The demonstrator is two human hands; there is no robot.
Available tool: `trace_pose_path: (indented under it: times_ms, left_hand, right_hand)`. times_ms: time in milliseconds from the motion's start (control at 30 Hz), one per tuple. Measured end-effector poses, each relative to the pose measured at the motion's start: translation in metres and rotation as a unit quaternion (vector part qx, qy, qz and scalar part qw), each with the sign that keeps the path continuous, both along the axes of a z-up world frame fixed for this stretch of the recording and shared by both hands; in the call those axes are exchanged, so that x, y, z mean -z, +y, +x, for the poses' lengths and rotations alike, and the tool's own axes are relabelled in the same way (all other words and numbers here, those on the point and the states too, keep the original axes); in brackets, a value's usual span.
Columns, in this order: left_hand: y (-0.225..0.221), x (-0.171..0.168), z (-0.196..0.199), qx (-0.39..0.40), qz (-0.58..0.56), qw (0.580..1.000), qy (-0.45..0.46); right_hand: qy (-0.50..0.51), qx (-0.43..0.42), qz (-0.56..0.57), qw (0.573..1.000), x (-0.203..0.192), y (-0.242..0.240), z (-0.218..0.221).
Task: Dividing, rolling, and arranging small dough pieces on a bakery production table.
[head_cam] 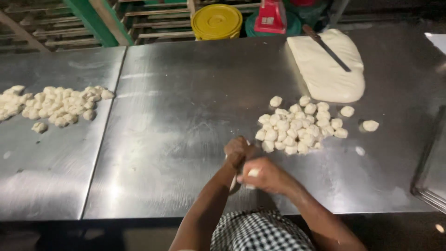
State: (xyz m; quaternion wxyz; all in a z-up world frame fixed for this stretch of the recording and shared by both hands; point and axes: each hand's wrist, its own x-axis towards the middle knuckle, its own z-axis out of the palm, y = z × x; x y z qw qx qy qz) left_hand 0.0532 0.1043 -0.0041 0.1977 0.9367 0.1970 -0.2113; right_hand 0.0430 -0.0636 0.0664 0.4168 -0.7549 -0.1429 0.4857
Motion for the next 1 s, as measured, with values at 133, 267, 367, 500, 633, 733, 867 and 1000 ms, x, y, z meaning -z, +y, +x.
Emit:
trace_pose_path:
  times_ms: [133, 267, 367, 500, 633, 733, 867, 1000]
  left_hand:
    - [-0.014, 0.159, -0.015, 0.122, -0.084, 0.9, -0.41]
    - [-0.035, 0.092, -0.049, 0.086, -0.223, 0.835, -0.495]
    - [-0.028, 0.078, -0.049, 0.054, -0.262, 0.885, -0.38]
    - [-0.037, 0.089, -0.032, 0.043, -0.263, 0.942, -0.205]
    - [-0.05, 0.011, -0.033, 0.045, -0.195, 0.965, -0.168]
    - [-0.051, -0.028, -0.038, 0.04, -0.174, 0.97, -0.164]
    - [-0.049, -0.046, -0.045, 0.083, -0.142, 0.979, -0.117]
    - [-0.03, -0.003, -0.033, 0.135, -0.067, 0.982, -0.113]
  right_hand:
    - [-0.235, 0.093, 0.147, 0.956, 0.011, -0.006, 0.018]
    - [-0.442, 0.067, 0.026, 0.894, 0.1, -0.015, 0.002]
    - [-0.454, 0.062, -0.045, 0.887, 0.056, -0.006, -0.014]
    - [-0.484, 0.034, -0.071, 0.871, 0.092, -0.01, 0.021]
    - [-0.533, 0.02, -0.123, 0.837, 0.087, -0.011, 0.048]
    - [-0.462, 0.085, -0.139, 0.872, 0.046, 0.005, 0.043]
    - [-0.267, 0.232, -0.094, 0.931, 0.069, 0.001, 0.06]
    - [-0.234, 0.3, 0.016, 0.925, 0.157, -0.024, 0.075]
